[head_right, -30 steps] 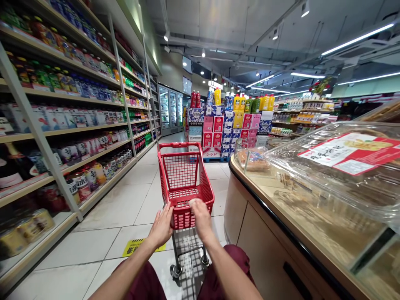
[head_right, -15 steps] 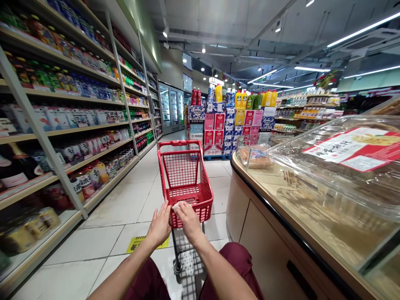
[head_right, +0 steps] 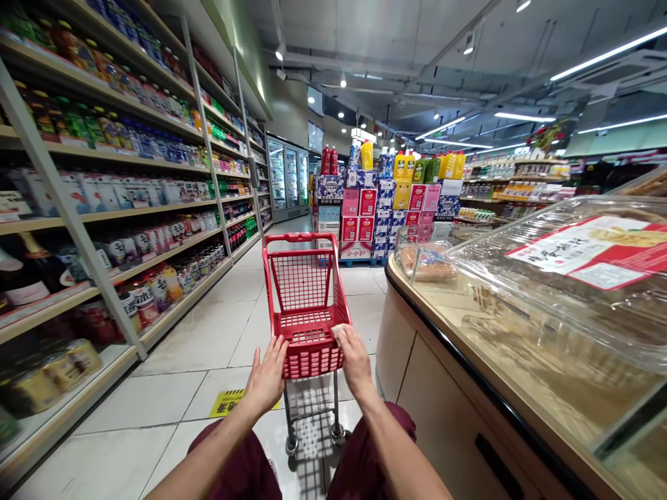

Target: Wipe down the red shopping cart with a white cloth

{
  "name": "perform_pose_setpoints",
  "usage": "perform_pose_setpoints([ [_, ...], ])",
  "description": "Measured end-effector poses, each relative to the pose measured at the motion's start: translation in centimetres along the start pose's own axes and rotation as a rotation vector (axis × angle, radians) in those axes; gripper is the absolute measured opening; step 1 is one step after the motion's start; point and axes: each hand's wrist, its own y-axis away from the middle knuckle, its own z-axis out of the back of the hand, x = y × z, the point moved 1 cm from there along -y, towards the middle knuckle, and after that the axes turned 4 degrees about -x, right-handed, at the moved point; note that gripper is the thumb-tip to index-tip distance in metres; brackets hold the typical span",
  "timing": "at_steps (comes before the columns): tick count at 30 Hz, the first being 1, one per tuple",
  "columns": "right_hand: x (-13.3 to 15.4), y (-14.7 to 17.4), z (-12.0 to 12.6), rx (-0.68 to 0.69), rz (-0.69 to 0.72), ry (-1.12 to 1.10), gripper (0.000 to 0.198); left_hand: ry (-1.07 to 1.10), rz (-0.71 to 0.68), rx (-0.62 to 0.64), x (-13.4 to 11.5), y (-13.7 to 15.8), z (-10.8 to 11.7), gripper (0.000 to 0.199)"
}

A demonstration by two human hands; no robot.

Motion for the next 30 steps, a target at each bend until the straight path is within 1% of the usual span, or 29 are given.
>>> perform_pose_setpoints([
  [1,-1.1,0.9,0.4,0.000,-0.036,0.023,0.040,0.001,0.009,-0.006,0.2,0.0,0.0,0.071],
  [3,-2.5,3.1,0.7,0.065,-0.040,0.037,0.038,0.001,0.025,-0.024,0.4,0.1,-0.1,0.073],
  [5,-2.6,5.0,0.3,0.163,-0.011,0.021,0.034,0.008,0.027,-0.031,0.7,0.2,-0.1,0.073],
  [6,-2.4,5.4,0.1,0.186,0.000,0.013,0.033,0.015,0.020,-0.026,0.9,0.2,0.0,0.073],
  [7,-2.1,5.5,0.0,0.182,0.002,0.011,0.034,0.026,0.010,-0.017,1.0,0.2,0.1,0.073],
  [8,-1.7,5.1,0.0,0.149,-0.010,0.018,0.035,0.038,0.002,-0.007,1.2,0.3,0.1,0.073],
  [11,-1.1,3.3,0.4,0.008,-0.068,0.056,0.040,0.064,0.008,0.018,1.5,0.3,0.5,0.072],
  [12,-0.9,2.9,0.4,0.009,-0.064,0.053,0.040,0.069,0.017,0.025,1.6,0.3,0.6,0.072],
  [13,-0.6,2.8,0.4,0.039,-0.042,0.041,0.039,0.073,0.023,0.034,1.7,0.3,0.6,0.072],
  [16,0.7,3.4,0.1,0.184,0.057,0.003,0.035,0.093,0.010,0.053,1.9,0.4,0.8,0.074],
  [17,1.4,3.4,0.0,0.201,0.080,0.001,0.034,0.103,0.004,0.051,2.0,0.4,0.8,0.074],
  [18,2.2,3.3,-0.2,0.191,0.099,0.002,0.035,0.114,0.003,0.038,2.1,0.5,0.8,0.075],
  [21,4.9,2.0,-1.1,0.102,0.158,0.001,0.035,0.133,0.034,-0.019,2.7,0.8,0.8,0.076],
  [23,6.5,1.7,-2.2,0.077,0.207,0.015,0.032,0.131,0.048,-0.016,3.1,1.0,0.9,0.075],
  [26,7.9,2.5,-3.7,0.161,0.279,0.060,0.026,0.118,0.027,0.034,3.6,1.1,1.0,0.075],
  [28,8.3,2.8,-4.0,0.203,0.292,0.060,0.026,0.115,0.014,0.038,3.8,1.1,1.0,0.074],
  [30,8.6,2.2,-3.8,0.161,0.274,0.035,0.029,0.121,0.014,0.025,3.9,1.0,1.0,0.072],
])
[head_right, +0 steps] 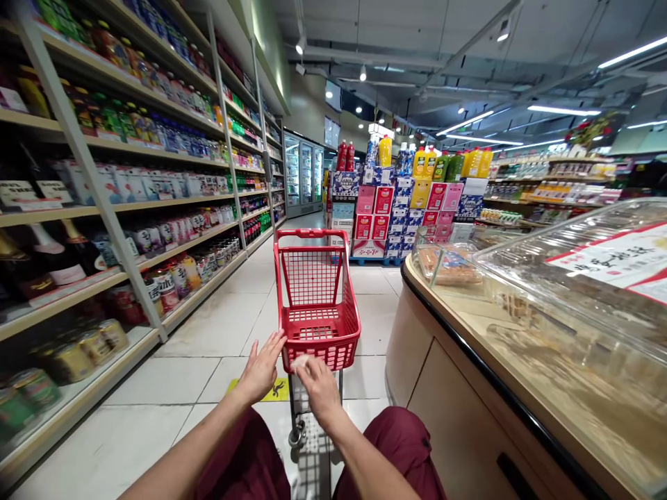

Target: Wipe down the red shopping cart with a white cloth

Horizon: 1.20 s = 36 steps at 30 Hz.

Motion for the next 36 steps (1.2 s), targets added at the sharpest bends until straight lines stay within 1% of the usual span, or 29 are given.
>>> perform_pose_setpoints([
  [2,0.0,-0.8,0.2,-0.056,-0.016,-0.006,0.032,0.008,0.017,-0.011,0.0,-0.1,0.0,0.070],
  [3,0.1,-1.0,0.2,-0.054,-0.013,0.003,0.032,0.009,0.027,-0.011,0.0,-0.1,0.0,0.070],
  [6,-0.1,0.0,-0.4,0.052,0.040,0.048,0.025,-0.006,0.043,0.004,0.1,-0.1,0.2,0.069],
  [8,-0.7,1.1,-0.4,0.074,0.070,0.066,0.021,-0.025,0.036,-0.001,0.1,-0.2,0.4,0.069],
  [9,-1.2,1.4,0.0,0.042,0.073,0.066,0.021,-0.035,0.036,-0.019,0.0,-0.3,0.4,0.068],
  [11,-2.4,1.4,1.1,-0.068,0.052,0.061,0.023,-0.050,0.039,-0.076,-0.4,-0.5,0.2,0.067],
  [13,-3.7,1.0,2.0,-0.143,0.023,0.066,0.026,-0.063,0.011,-0.114,-1.2,-0.8,-0.3,0.068],
  [14,-4.1,1.0,2.2,-0.140,0.016,0.077,0.025,-0.072,-0.015,-0.113,-1.7,-0.9,-0.6,0.069],
  [16,-4.7,1.2,2.2,-0.071,0.041,0.104,0.021,-0.093,-0.057,-0.086,-2.5,-1.0,-1.2,0.072],
  [18,-5.0,1.7,1.9,-0.007,0.077,0.121,0.018,-0.104,-0.060,-0.059,-3.0,-1.0,-1.6,0.073],
  [20,-5.2,1.7,2.1,-0.028,0.079,0.111,0.018,-0.094,-0.054,-0.051,-3.1,-1.1,-1.6,0.072],
  [23,-5.8,0.9,2.9,-0.123,0.008,0.089,0.025,-0.061,-0.040,-0.054,-3.0,-1.2,-1.2,0.068],
  [24,-6.0,0.8,3.0,-0.129,-0.016,0.088,0.026,-0.051,-0.026,-0.053,-2.9,-1.2,-1.1,0.067],
  [26,-6.5,1.1,2.7,-0.071,-0.034,0.089,0.023,-0.032,-0.011,-0.042,-2.8,-1.3,-1.0,0.066],
  [28,-6.7,1.8,2.2,0.017,-0.004,0.082,0.018,-0.012,-0.016,-0.035,-2.7,-1.4,-1.1,0.068],
  [30,-6.9,2.3,2.1,0.045,0.021,0.054,0.018,0.014,-0.027,-0.048,-2.5,-1.5,-1.3,0.069],
  [31,-7.0,2.2,2.4,0.021,0.016,0.034,0.019,0.032,-0.030,-0.060,-2.4,-1.6,-1.4,0.068],
  [34,-7.4,1.2,3.7,-0.128,-0.052,-0.011,0.025,0.094,-0.023,-0.096,-2.2,-1.8,-1.8,0.066],
  [36,-7.6,0.9,4.1,-0.161,-0.091,-0.011,0.025,0.125,-0.015,-0.104,-2.1,-1.9,-2.0,0.065],
])
